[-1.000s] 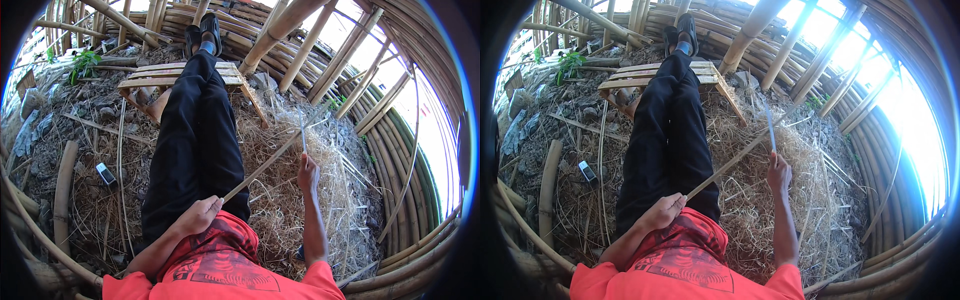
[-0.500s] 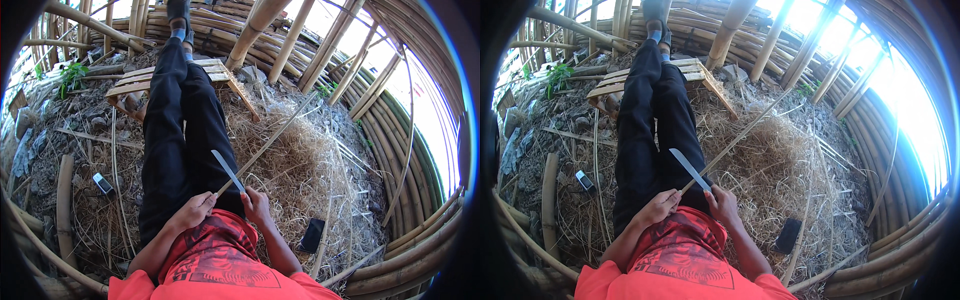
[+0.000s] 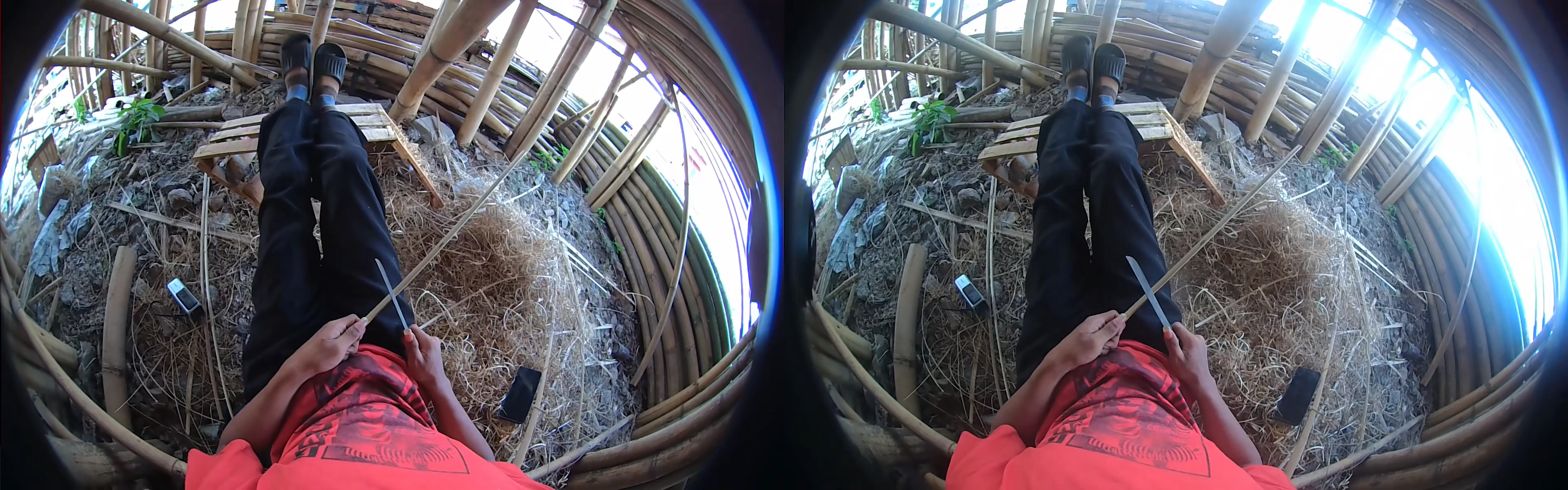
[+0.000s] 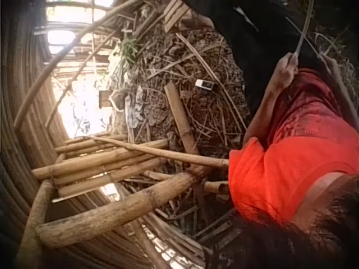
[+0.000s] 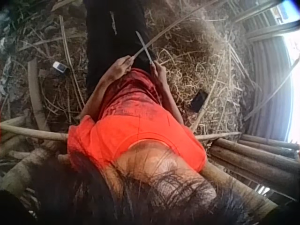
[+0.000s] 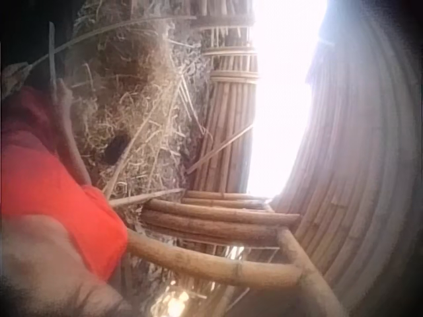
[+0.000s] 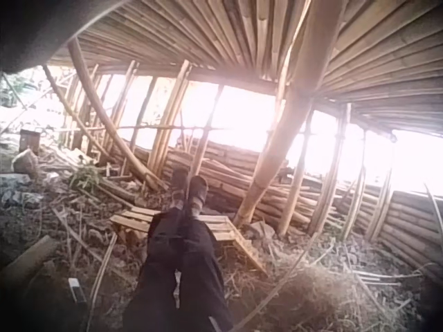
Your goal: The person shaves a thin bamboo strip using a large knife by drawing the blade along the surface of the strip multiple times.
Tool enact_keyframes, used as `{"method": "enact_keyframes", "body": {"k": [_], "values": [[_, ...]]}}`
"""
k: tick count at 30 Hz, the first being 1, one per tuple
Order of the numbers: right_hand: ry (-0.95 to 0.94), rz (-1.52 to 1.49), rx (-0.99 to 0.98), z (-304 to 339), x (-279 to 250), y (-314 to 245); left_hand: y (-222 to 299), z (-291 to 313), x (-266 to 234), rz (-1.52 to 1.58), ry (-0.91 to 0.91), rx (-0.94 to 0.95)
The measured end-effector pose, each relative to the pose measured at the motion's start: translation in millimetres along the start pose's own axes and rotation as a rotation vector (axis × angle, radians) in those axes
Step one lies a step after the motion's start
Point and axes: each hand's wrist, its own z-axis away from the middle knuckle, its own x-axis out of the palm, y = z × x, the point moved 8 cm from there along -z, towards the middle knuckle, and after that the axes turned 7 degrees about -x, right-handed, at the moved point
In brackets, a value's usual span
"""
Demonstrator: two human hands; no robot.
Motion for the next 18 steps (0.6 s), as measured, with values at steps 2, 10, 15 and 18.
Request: {"method": "enact_keyframes", "body": {"k": [2, 10, 15, 18], "values": [[-0.009, -0.001, -0.005, -1.9, 1.5, 1.6, -0.3, 0.7, -3.4, 0.000, 0.008, -0.006], [0.011, -0.098, 0.059, 4.5, 4.7, 19.2, -2.5, 2.3, -9.5, 0.033, 0.008, 0.009], [0.064, -0.093, 0.022, 2.6, 5.9, 18.3, -1.4, 2.2, -11.0, -0.006, 0.019, 0.019], [0.060, -0.067, 0.074, 4.6, 6.7, 21.0, -4.1, 1.0, -12.9, -0.027, 0.021, 0.014]]}}
